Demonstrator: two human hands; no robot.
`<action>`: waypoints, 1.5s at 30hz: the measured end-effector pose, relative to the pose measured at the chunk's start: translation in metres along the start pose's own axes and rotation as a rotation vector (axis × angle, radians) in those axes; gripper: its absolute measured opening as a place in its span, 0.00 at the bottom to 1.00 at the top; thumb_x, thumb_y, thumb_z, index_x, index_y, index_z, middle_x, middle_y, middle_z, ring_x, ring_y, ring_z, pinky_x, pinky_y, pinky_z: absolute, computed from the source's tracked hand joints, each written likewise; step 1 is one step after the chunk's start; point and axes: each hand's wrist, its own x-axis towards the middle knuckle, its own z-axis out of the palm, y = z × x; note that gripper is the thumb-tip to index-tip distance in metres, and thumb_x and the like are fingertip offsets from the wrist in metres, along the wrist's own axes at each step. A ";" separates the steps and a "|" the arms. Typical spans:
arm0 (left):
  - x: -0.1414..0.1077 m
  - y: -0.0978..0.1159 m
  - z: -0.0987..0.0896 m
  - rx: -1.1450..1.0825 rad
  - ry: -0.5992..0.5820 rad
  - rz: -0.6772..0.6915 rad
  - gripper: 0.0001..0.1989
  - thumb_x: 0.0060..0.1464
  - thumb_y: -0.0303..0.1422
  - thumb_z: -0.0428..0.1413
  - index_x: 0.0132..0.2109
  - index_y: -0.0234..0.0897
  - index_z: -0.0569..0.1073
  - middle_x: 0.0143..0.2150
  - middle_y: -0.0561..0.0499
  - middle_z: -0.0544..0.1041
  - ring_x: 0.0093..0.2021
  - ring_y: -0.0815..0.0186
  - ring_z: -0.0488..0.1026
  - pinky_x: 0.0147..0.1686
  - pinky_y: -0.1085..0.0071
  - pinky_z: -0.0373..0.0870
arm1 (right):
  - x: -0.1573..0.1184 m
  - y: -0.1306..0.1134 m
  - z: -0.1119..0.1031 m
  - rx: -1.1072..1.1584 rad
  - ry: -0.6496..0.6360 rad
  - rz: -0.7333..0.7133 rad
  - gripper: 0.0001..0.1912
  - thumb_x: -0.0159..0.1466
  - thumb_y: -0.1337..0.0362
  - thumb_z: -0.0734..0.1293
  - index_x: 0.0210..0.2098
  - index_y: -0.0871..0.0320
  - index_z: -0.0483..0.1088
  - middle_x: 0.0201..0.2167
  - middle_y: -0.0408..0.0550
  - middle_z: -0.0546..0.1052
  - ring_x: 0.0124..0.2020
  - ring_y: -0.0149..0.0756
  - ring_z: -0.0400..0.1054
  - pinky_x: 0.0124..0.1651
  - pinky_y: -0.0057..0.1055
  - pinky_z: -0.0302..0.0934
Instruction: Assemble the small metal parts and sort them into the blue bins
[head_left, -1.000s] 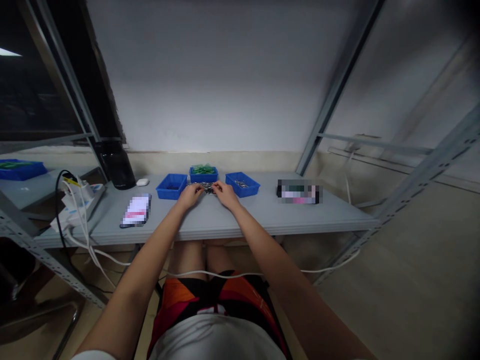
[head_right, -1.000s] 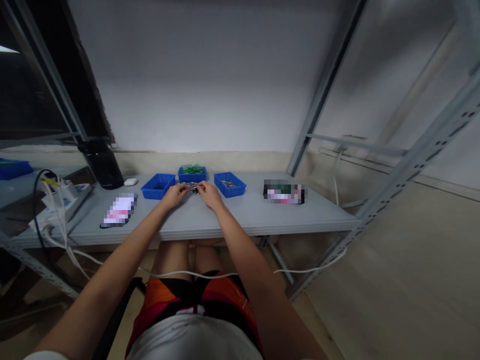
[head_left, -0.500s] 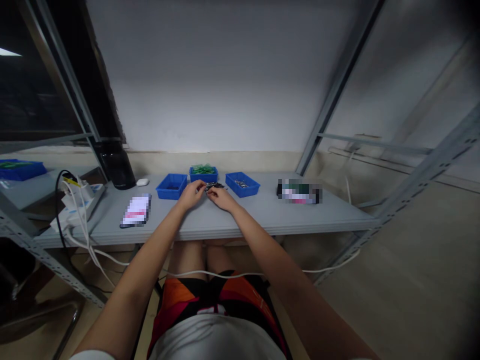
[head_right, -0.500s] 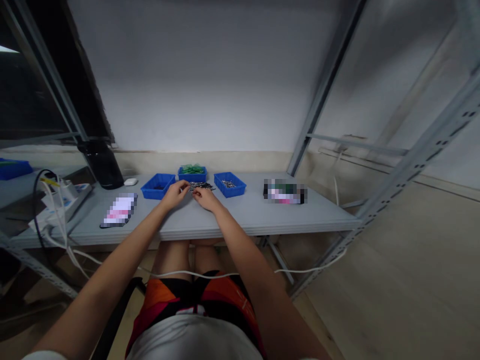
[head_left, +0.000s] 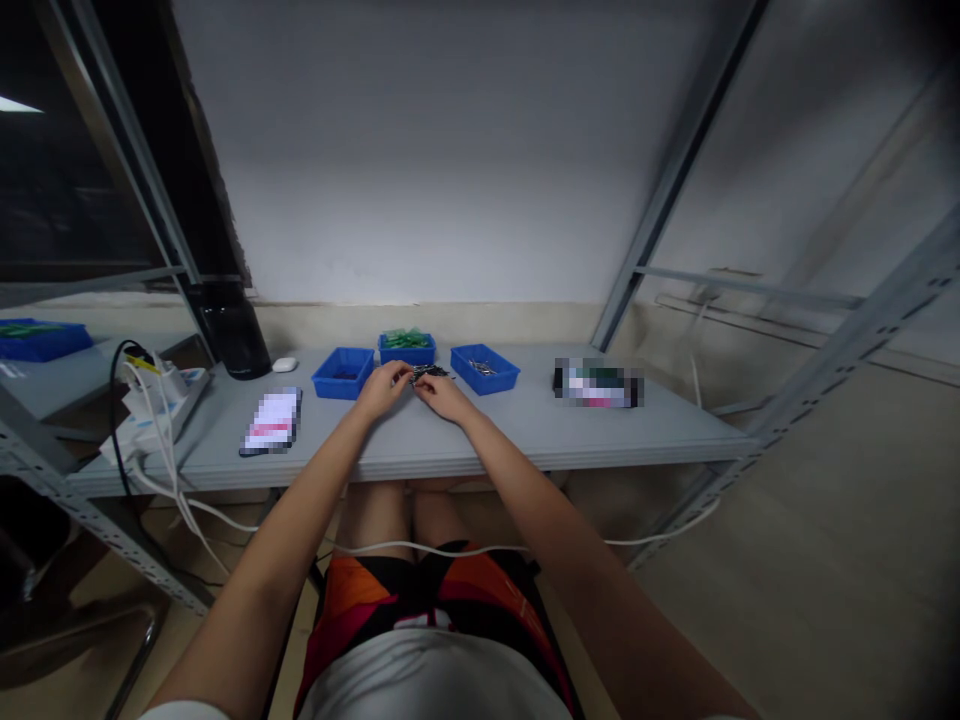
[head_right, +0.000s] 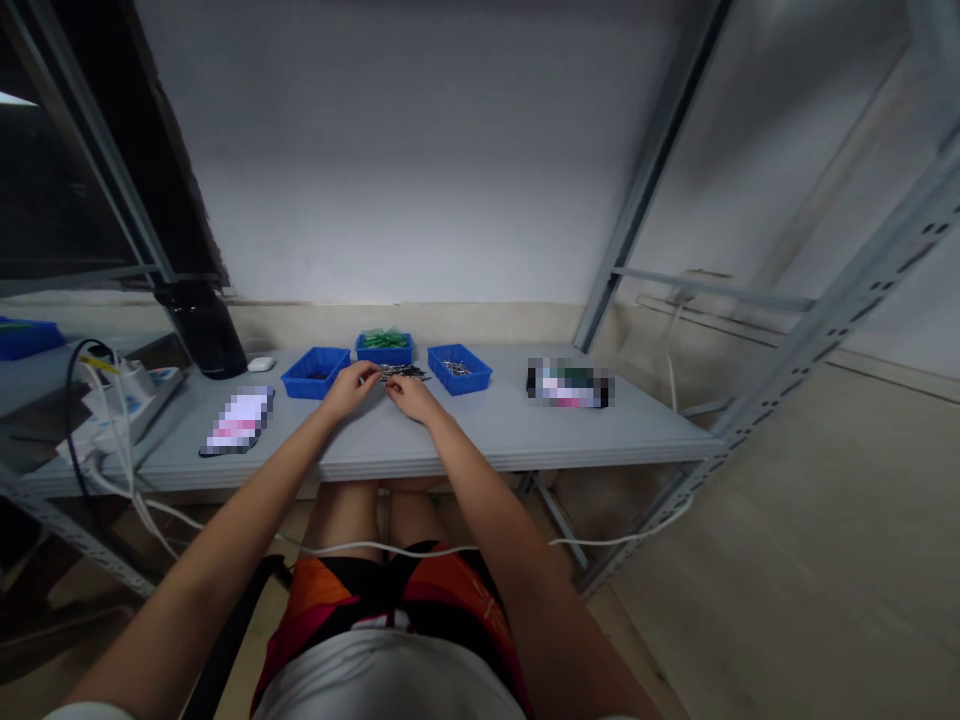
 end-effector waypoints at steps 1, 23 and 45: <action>0.000 0.000 0.000 -0.004 0.007 -0.010 0.10 0.59 0.33 0.49 0.40 0.34 0.74 0.38 0.47 0.77 0.36 0.65 0.71 0.40 0.69 0.67 | 0.000 0.000 0.000 0.001 0.018 0.003 0.08 0.62 0.67 0.62 0.35 0.60 0.74 0.30 0.48 0.76 0.31 0.32 0.66 0.39 0.28 0.58; -0.002 -0.019 0.011 0.012 -0.221 0.004 0.07 0.56 0.30 0.51 0.35 0.35 0.74 0.31 0.49 0.76 0.31 0.65 0.69 0.36 0.71 0.65 | 0.002 -0.009 -0.003 0.062 0.232 -0.007 0.09 0.64 0.62 0.61 0.37 0.58 0.72 0.33 0.48 0.78 0.33 0.34 0.70 0.42 0.29 0.61; 0.001 -0.005 0.002 -0.110 0.000 0.018 0.09 0.60 0.33 0.50 0.40 0.33 0.73 0.38 0.47 0.76 0.36 0.66 0.71 0.40 0.71 0.68 | 0.003 0.007 0.003 -0.027 0.100 -0.008 0.08 0.64 0.66 0.62 0.36 0.58 0.73 0.33 0.49 0.77 0.33 0.34 0.68 0.41 0.29 0.59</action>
